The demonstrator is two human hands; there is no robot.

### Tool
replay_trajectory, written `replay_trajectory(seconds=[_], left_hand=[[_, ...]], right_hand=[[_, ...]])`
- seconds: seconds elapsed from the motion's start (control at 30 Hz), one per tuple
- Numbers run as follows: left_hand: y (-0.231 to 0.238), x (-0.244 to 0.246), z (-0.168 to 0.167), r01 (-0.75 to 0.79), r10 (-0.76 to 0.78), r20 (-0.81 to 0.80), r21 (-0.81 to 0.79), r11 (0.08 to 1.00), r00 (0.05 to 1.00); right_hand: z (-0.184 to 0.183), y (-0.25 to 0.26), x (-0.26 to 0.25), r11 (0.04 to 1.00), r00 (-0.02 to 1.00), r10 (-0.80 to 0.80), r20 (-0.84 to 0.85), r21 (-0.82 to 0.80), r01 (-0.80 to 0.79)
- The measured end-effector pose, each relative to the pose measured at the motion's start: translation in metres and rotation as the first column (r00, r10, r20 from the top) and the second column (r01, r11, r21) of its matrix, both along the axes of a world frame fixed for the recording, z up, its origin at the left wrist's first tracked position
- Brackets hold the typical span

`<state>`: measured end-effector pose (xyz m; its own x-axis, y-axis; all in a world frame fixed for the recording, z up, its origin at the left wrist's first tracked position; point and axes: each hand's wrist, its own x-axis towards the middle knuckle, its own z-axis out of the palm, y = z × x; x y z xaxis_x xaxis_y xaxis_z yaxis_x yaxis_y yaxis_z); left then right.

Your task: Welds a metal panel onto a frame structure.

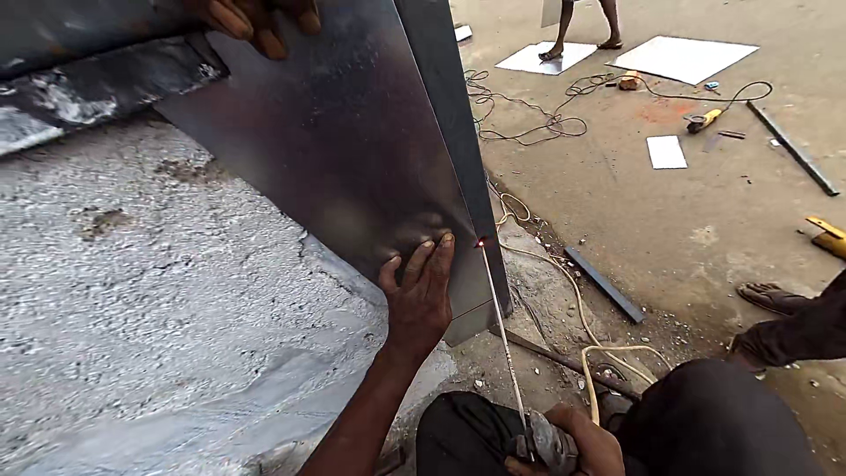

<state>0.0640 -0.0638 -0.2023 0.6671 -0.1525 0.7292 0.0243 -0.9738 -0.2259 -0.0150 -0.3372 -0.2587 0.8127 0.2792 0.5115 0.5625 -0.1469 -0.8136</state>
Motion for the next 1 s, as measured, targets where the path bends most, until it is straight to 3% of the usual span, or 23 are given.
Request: replay_trajectory(seconds=[0.67,0.77,0.87,1.0], left_hand=[[-0.004,-0.004,0.003,0.031,-0.036,-0.042,-0.111,0.993,0.998],[-0.003,-0.002,0.001,0.025,-0.025,-0.011,-0.071,0.997,1.000],[-0.007,-0.007,0.006,0.049,-0.060,-0.071,-0.146,0.988,0.996],[-0.002,-0.001,0.000,0.045,-0.044,0.016,-0.066,0.997,0.999]], right_hand=[[0.003,0.000,0.002,0.999,0.999,0.036,-0.016,0.018,-0.035],[0.006,-0.001,0.001,0.998,0.997,0.052,-0.052,0.025,-0.050],[0.008,-0.004,-0.003,0.999,0.998,0.013,-0.067,0.030,-0.011],[0.008,-0.010,0.004,0.998,0.999,0.023,-0.049,0.064,-0.020]])
